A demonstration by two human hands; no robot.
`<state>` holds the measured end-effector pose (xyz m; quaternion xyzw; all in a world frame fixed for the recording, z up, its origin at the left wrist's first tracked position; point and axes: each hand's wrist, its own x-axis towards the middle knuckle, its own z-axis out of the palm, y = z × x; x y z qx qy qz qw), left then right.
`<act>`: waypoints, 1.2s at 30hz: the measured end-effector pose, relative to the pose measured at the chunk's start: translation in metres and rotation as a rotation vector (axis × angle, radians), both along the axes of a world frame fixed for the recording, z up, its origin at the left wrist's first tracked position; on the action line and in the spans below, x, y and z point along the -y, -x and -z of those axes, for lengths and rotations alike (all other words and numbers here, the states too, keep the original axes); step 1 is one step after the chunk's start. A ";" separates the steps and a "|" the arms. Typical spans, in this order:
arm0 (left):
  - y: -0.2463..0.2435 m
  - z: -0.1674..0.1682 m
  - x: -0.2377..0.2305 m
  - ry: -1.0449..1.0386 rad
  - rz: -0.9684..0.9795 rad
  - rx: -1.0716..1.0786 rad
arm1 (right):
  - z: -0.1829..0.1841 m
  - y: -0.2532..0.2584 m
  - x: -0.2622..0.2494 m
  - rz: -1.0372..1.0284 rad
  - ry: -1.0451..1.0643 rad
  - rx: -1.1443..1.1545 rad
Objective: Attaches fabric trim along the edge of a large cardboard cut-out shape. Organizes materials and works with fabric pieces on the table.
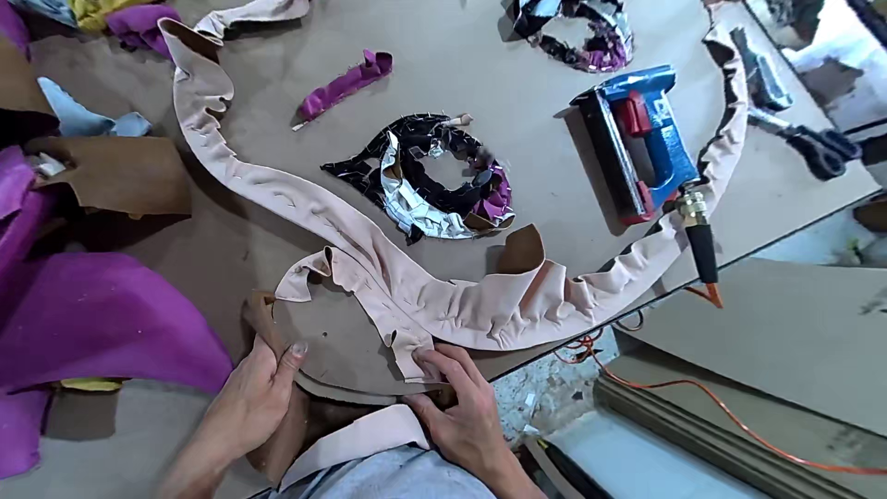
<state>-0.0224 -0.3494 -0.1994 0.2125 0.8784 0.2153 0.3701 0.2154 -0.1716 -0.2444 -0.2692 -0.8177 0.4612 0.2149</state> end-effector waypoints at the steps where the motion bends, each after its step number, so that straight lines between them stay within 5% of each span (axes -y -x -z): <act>1: 0.001 -0.001 -0.001 0.018 0.002 0.002 | 0.001 0.001 0.000 0.000 0.004 -0.008; 22: 0.010 -0.004 -0.005 -0.089 -0.240 0.049 | -0.002 0.019 0.004 0.013 0.004 0.062; 36: 0.016 -0.002 -0.001 -0.081 -0.164 0.020 | 0.000 0.022 0.002 0.010 -0.023 0.046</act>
